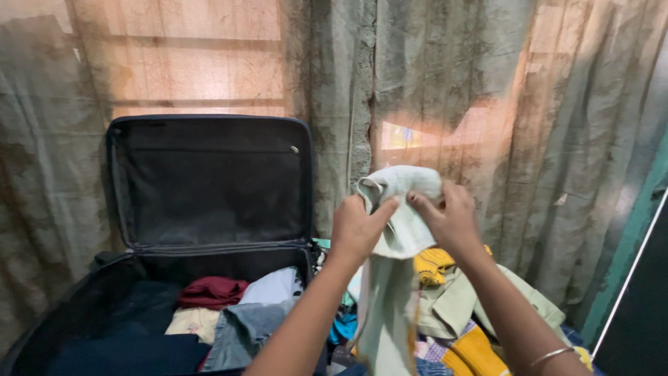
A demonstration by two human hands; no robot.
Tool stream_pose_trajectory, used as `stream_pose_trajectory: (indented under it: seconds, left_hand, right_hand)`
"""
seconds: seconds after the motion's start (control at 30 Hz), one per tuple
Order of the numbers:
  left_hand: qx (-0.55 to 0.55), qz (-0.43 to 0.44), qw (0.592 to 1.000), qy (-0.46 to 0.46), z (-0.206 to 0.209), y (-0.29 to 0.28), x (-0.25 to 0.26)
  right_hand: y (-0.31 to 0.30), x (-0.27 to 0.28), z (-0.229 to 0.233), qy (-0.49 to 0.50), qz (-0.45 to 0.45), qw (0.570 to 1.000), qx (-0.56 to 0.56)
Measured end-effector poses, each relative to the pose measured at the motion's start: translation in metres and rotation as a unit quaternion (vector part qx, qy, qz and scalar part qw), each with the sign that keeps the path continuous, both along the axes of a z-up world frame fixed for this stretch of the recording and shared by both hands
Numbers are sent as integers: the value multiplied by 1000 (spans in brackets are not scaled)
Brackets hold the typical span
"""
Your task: The person packs a suitcase by folding and placing various items of clothing, including jeans and shirts, into the main compartment.
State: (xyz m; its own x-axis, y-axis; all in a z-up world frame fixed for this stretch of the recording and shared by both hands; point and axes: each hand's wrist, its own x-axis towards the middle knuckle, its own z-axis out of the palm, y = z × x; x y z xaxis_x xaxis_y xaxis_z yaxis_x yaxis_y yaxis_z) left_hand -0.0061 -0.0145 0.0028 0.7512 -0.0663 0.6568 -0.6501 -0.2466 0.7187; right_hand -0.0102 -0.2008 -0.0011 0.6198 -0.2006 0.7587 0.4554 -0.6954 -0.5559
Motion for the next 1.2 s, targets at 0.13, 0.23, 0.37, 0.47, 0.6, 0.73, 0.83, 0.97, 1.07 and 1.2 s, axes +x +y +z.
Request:
stream_pose_trajectory:
  seconds: [0.13, 0.23, 0.37, 0.47, 0.6, 0.73, 0.83, 0.97, 1.07, 1.2]
  left_hand:
    - [-45, 133, 989, 51, -2, -37, -2]
    - [-22, 85, 995, 42, -10, -69, 17]
    - [111, -3, 991, -69, -31, -110, 54]
    - [73, -158, 981, 81, -34, -102, 59]
    - [21, 51, 996, 66, -35, -57, 39]
    - [-27, -27, 992, 117, -37, -21, 33]
    - [-90, -181, 957, 207, -42, -12, 33]
    - [-205, -170, 952, 152, -50, -11, 42]
    - [-123, 16, 964, 234, -52, -5, 42]
    - [-83, 98, 974, 187, -52, 12, 42]
  right_hand:
    - [-17, -13, -8, -11, -91, 991, -94]
    - [-21, -13, -20, 230, 265, 932, 88]
    - [-42, -14, -39, 296, 334, 876, 181]
    - [-45, -1, -47, 240, 253, 891, 290]
    - [-51, 9, -43, 200, 217, 889, 351]
    - [-38, -2, -17, 192, 246, 875, 371]
    - [-17, -13, -1, 165, 291, 864, 377]
    - [8, -16, -1, 191, 191, 907, 322]
    - [24, -5, -12, 95, 188, 924, 318]
    - [39, -5, -23, 123, 223, 912, 323]
